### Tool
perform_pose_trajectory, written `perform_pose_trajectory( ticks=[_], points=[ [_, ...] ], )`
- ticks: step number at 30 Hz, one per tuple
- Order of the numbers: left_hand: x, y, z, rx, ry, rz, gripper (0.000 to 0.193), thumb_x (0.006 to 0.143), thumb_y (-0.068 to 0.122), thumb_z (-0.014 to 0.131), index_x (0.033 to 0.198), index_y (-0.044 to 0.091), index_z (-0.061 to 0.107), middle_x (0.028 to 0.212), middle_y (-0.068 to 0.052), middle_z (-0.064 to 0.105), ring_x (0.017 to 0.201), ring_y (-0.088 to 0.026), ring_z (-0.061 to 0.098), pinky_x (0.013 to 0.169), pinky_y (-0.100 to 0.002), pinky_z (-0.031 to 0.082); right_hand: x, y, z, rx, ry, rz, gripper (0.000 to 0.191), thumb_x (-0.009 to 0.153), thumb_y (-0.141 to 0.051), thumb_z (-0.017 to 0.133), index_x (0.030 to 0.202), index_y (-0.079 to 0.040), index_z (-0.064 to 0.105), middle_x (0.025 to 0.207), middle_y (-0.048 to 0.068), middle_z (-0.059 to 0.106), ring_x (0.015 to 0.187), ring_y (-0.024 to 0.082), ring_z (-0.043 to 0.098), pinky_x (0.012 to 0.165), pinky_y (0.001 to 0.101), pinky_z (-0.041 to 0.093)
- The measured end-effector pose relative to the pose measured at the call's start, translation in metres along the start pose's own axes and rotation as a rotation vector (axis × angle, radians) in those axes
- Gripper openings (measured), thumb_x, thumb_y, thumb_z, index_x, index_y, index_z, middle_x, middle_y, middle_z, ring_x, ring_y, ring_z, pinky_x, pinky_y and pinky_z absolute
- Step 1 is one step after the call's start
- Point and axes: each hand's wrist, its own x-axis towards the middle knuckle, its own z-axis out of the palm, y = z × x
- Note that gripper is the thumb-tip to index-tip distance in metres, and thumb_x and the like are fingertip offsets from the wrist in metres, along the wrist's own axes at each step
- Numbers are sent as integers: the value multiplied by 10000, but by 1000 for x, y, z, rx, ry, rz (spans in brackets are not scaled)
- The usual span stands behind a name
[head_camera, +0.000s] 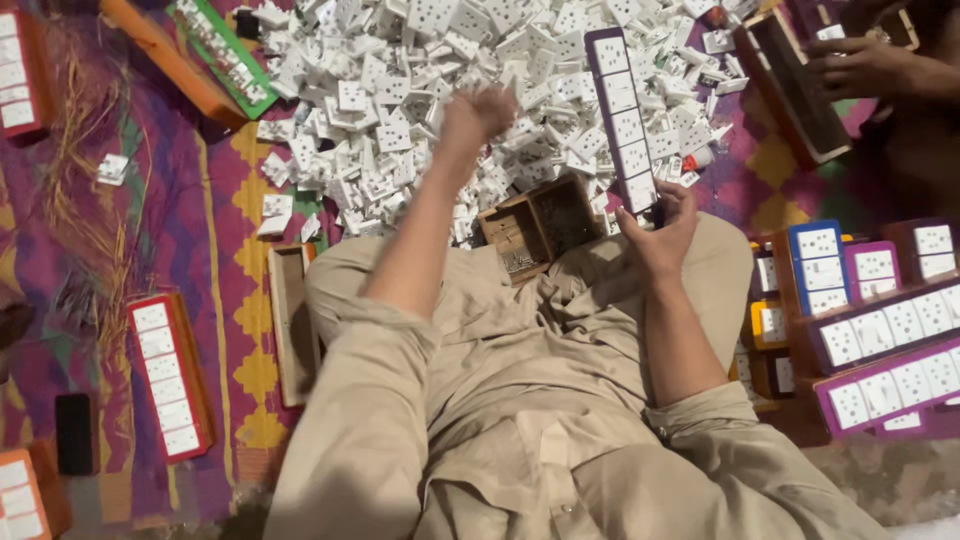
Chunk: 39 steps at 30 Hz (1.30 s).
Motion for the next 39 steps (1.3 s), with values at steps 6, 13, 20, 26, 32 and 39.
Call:
perform_pose_trajectory(
  ticks=[6,13,20,26,32,39],
  points=[
    [-52,-115,72,1064,-209,113,181,855,145,782,1033,116,794,1090,-158,758,1012,-319,705,945,-439,547,-3,15,-8,53,25,11,638,823,45,880,1321,-23,487,1194,120,655,1086,174,672,968,314,557],
    [-51,-119,37,476,-55,-93,133,904,116,776,1020,55,797,936,-139,782,839,-269,700,784,-406,583,-4,18,-9,54,13,28,643,818,40,882,1318,-24,483,1159,111,652,1047,165,666,932,302,549],
    [-4,-29,-17,-1013,332,-128,237,935,44,665,1165,-11,657,1027,-137,701,842,-215,711,765,-278,630,-1,8,-1,45,18,18,650,818,22,901,1324,-18,495,1139,100,650,1021,152,660,916,291,542],
    [21,40,-34,-1218,147,137,160,946,26,669,1104,5,669,1026,-121,722,922,-207,717,818,-294,641,1,-1,2,-13,43,20,637,809,4,908,1305,-17,508,1117,93,656,1000,147,654,897,286,535],
    [31,53,-44,-1188,265,132,183,910,19,684,1092,41,695,986,-107,731,887,-208,717,793,-296,629,0,2,1,-32,51,48,635,807,-10,902,1306,-19,511,1114,91,667,1009,143,663,902,282,539],
    [-19,-13,-17,130,112,18,61,898,17,721,880,22,779,913,-81,791,827,-155,748,751,-312,632,0,16,-5,-105,72,16,666,770,-58,905,1310,-21,518,1137,99,655,1025,176,665,903,304,543]
  ],
)
